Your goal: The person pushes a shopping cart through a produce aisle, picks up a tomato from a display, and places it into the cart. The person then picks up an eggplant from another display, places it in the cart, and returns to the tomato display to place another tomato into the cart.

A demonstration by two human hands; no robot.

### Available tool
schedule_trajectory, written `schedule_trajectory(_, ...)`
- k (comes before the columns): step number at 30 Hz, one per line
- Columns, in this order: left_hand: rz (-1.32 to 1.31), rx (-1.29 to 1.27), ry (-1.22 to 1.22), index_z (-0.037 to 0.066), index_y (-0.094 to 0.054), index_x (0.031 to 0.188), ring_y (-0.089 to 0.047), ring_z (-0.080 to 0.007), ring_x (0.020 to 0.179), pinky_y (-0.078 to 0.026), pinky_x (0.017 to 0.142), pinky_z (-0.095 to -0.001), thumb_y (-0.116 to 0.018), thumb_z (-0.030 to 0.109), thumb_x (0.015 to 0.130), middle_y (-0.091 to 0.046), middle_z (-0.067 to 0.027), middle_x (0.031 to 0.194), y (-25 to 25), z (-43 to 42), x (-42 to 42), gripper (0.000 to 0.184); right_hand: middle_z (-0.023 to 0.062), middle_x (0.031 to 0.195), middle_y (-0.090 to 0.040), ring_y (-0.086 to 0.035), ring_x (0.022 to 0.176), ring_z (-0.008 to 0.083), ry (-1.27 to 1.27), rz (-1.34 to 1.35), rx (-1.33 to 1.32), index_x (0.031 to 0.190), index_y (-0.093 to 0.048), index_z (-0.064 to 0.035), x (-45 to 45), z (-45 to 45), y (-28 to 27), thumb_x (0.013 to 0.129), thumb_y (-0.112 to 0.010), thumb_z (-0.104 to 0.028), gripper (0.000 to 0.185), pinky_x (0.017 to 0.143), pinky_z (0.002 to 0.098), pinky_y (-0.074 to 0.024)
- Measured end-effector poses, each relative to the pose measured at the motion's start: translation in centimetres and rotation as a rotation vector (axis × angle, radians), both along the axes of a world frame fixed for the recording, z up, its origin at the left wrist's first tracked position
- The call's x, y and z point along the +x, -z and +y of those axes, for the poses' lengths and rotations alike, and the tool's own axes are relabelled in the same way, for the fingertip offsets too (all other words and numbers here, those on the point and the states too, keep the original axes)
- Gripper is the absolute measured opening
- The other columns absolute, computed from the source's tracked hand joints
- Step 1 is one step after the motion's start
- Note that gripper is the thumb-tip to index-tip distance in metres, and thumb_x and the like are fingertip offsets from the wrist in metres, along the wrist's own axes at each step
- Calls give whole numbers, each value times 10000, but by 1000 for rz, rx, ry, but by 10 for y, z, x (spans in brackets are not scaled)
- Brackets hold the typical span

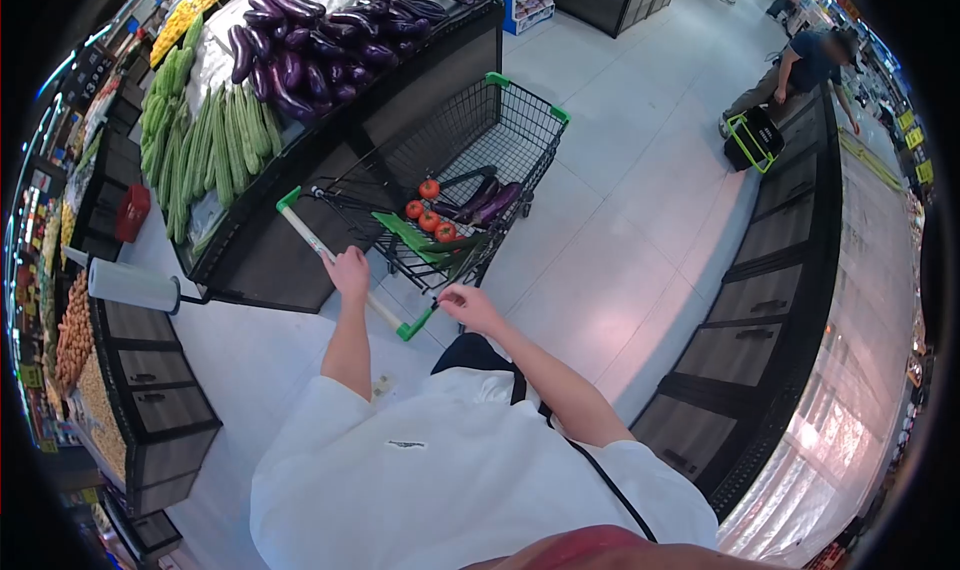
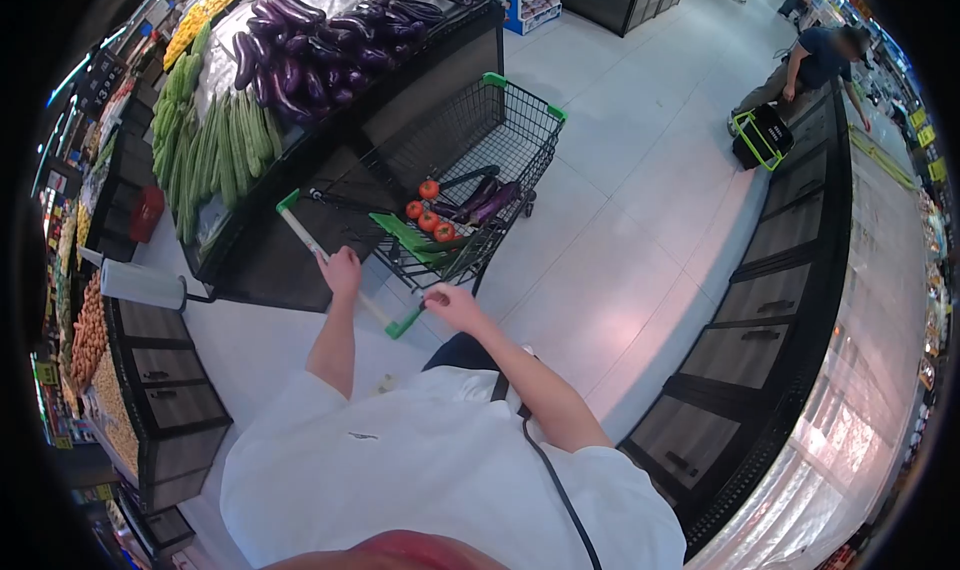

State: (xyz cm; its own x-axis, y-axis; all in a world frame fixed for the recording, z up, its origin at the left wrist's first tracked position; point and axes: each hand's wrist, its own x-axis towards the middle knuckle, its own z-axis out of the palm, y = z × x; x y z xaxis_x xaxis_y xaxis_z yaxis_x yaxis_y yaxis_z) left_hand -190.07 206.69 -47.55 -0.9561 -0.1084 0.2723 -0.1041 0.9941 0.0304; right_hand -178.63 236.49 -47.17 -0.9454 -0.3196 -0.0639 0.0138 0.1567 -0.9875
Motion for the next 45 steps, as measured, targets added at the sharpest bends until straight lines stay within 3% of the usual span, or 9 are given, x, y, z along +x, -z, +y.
schedule_trajectory(3,29,62,2,111,-690,861,-687,-293,776,-247,1216,-487,-593,238,941,-687,-102,716,10,-3,-8,179,54,883,-721,-674,776,124,286,-394,-165,1058,-701,-24,8,115,64,965,-644,-180,191,685,282,-538)
schedule_trajectory(6,-64,208,-93,103,-677,872,-683,-288,760,-293,1187,-482,-572,245,966,-684,-87,707,-4,10,-14,200,56,854,-718,-653,680,135,439,-393,516,1053,-699,-42,36,237,189,895,-629,-224,251,626,282,-531)
schedule_trajectory(10,171,351,-408,112,-656,863,-643,-297,695,-433,1008,-473,-574,273,987,-656,-78,692,-32,80,-25,219,54,913,-718,-680,754,154,349,-1056,326,1035,-670,-97,55,341,158,889,-663,-271,226,627,366,-561)
schedule_trajectory(14,19,605,-46,73,-645,907,-643,-304,778,-497,806,-409,-637,191,960,-646,-104,766,-22,205,-31,129,51,945,-721,-693,818,172,449,-1131,348,1075,-664,-102,64,422,160,922,-662,-272,228,692,388,-570)
schedule_trajectory(22,-341,775,120,66,-589,1209,-539,-385,1183,-452,1009,-496,-759,280,842,-588,-175,1212,77,413,-166,457,86,982,-702,-677,831,207,347,-1038,442,1197,-629,-56,10,552,144,927,-659,-240,329,700,386,-563)
schedule_trajectory(28,-583,253,59,93,-399,1476,-374,-417,1393,-144,1163,-698,-755,278,785,-470,-227,1400,104,481,-251,799,84,1034,-665,-645,905,227,423,-1115,449,1218,-621,-83,-64,620,130,904,-626,-277,369,755,446,-524)
schedule_trajectory(34,-1143,636,-404,135,-523,1390,-448,-392,1369,-144,1154,-741,-582,205,889,-536,-157,1406,127,484,-293,508,151,1103,-660,-651,979,287,246,-1039,283,1271,-589,-74,-173,724,79,909,-660,-354,464,845,471,-523)
schedule_trajectory(41,-938,406,-903,103,-571,1300,-507,-388,1321,-274,1152,-661,-650,269,841,-584,-189,1334,123,536,-316,495,127,996,-698,-665,884,245,623,-1237,333,1190,-616,-76,-407,877,184,928,-636,-271,328,761,463,-552)
schedule_trajectory(45,-480,878,-469,2,-579,1206,-562,-417,1207,-460,1042,-458,-715,291,824,-623,-250,1195,121,586,-397,498,71,878,-677,-654,744,200,415,-1052,397,1076,-611,-78,-630,883,225,900,-619,-227,230,629,405,-538)
